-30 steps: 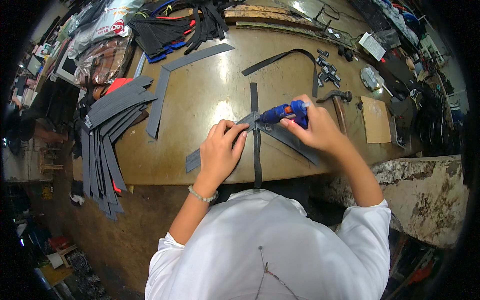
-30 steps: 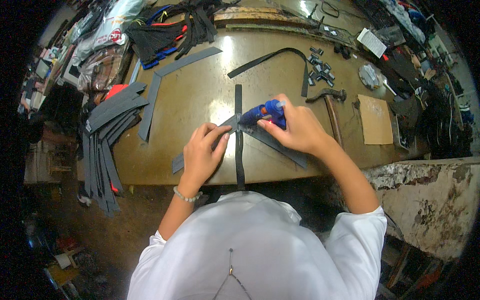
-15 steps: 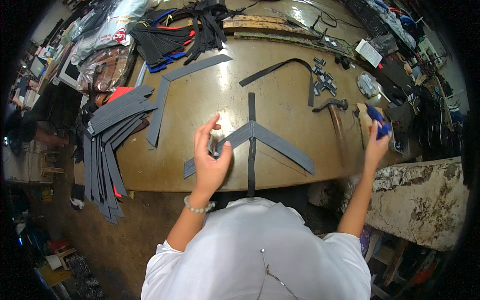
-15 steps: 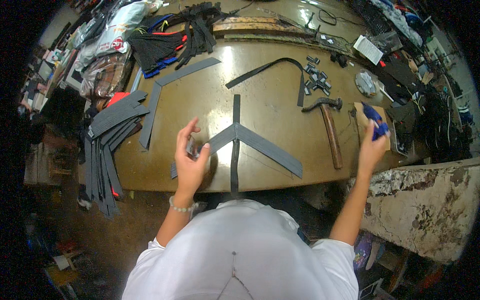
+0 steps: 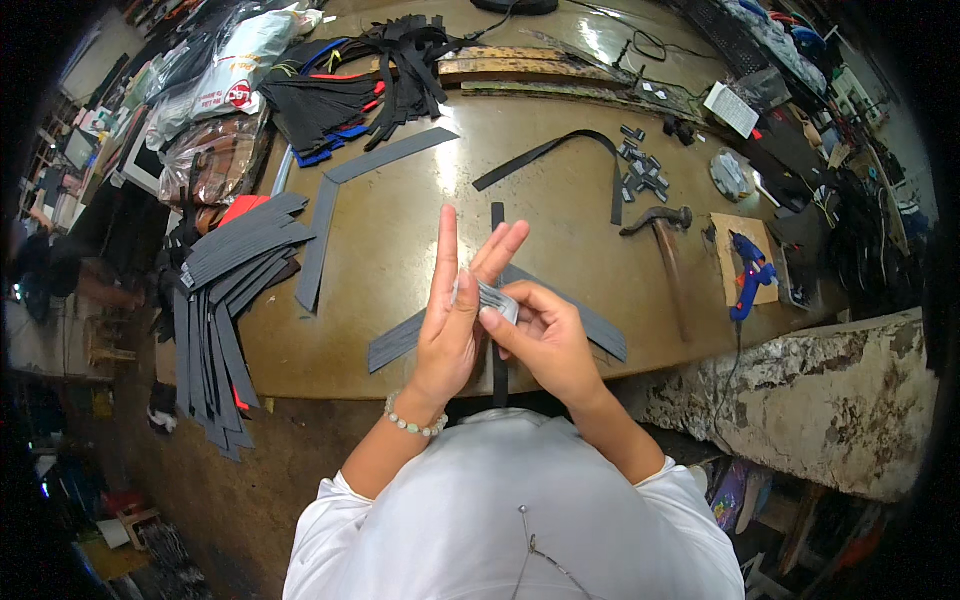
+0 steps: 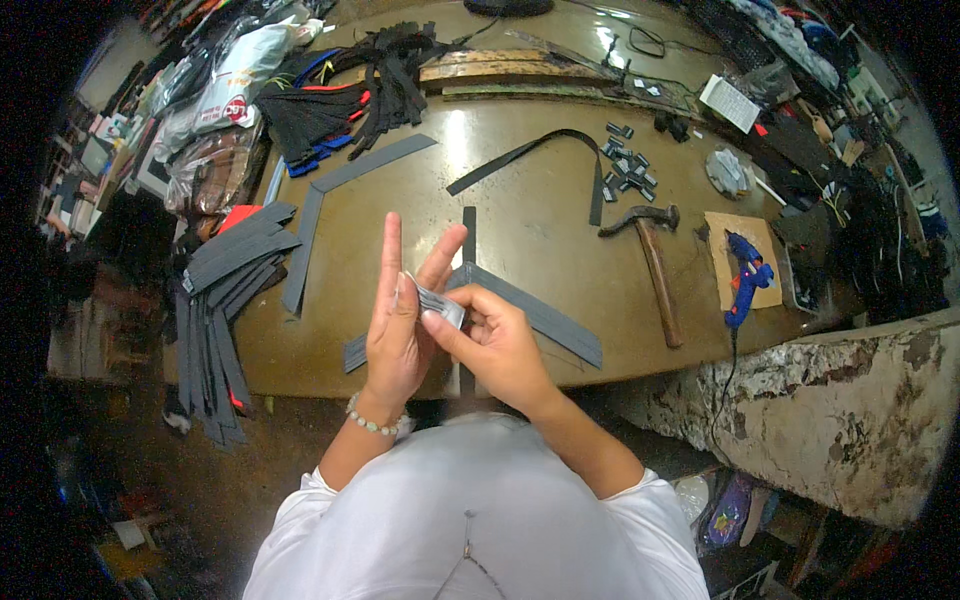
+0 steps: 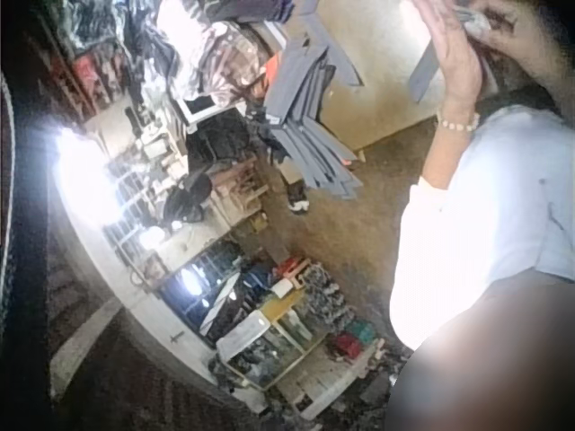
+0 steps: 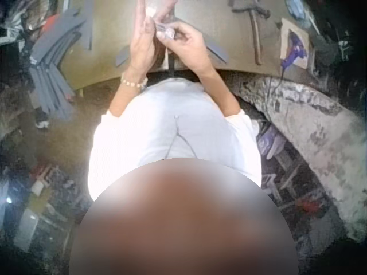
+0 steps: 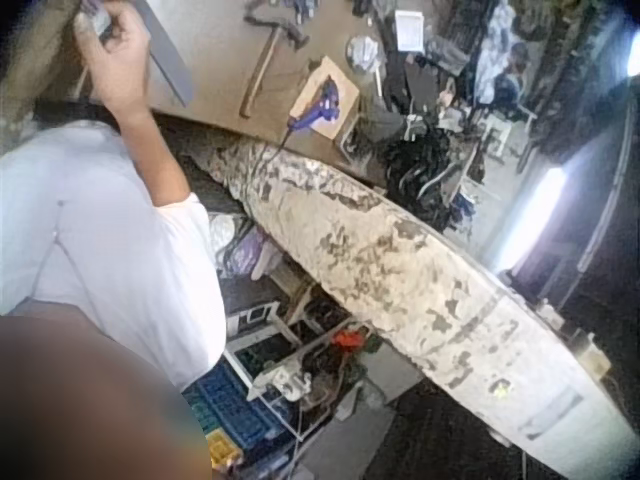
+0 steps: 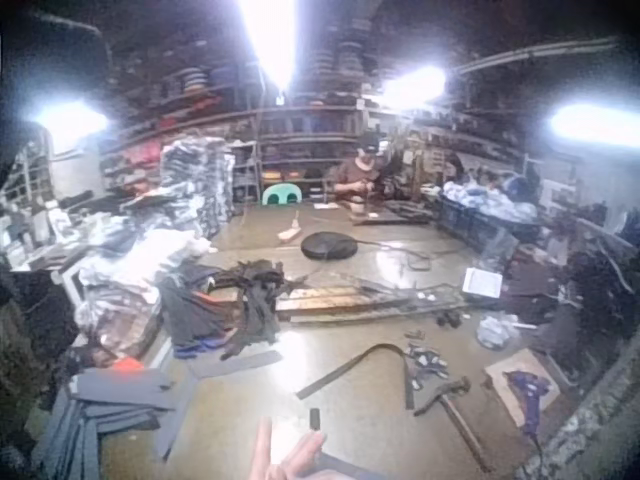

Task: The person assembles gray fabric strips into a frame-like shape on a workbench. They use a hot glue gun to apply adhesive to the strips and press small rectangular pieces onto the joints to secure them. The person repeatedly picks up strips, applies glue, and attaches them to the growing assembly.

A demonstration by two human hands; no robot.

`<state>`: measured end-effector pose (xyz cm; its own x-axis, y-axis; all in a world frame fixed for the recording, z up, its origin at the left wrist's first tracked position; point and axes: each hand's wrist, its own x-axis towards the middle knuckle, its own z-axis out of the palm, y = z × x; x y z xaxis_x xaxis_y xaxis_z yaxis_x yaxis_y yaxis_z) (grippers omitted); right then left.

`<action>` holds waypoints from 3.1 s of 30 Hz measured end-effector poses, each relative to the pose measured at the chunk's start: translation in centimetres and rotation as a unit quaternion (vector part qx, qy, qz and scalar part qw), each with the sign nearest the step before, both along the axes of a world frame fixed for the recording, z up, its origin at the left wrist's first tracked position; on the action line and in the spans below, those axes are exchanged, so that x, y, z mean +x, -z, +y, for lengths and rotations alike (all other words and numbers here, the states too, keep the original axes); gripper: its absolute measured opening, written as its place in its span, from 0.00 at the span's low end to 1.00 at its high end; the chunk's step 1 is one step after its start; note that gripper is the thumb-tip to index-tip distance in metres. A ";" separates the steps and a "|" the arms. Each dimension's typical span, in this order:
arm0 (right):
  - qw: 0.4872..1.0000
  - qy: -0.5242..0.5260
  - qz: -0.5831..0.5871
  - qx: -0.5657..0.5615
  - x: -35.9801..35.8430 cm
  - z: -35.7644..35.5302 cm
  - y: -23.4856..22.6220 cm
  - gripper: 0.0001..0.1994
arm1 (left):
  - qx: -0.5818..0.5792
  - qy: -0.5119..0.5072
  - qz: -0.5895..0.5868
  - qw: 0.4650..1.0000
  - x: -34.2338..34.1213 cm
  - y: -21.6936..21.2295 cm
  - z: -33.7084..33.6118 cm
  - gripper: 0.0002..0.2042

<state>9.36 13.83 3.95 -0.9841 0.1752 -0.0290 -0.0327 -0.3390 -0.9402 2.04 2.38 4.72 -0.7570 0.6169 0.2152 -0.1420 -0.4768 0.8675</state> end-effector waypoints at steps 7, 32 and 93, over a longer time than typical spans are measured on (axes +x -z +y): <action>0.998 0.049 0.009 -0.028 -0.3 -0.2 0.6 0.09 | 0.088 -0.062 -0.150 0.983 -0.2 0.9 0.0 0.30; 0.995 0.035 -0.011 0.093 4.7 4.0 0.5 0.09 | 0.185 0.068 -0.307 0.931 -0.2 1.8 -1.7 0.09; 0.775 0.007 0.419 0.472 1.0 -2.2 3.3 0.19 | 0.298 0.027 -0.533 0.791 -0.8 2.5 -9.0 0.14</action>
<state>10.35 11.66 0.61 -0.5852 -0.2606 0.7679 -0.7642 0.4938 -0.4149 1.25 -6.64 2.22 -0.6798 0.6846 -0.2628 -0.6762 -0.7239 -0.1366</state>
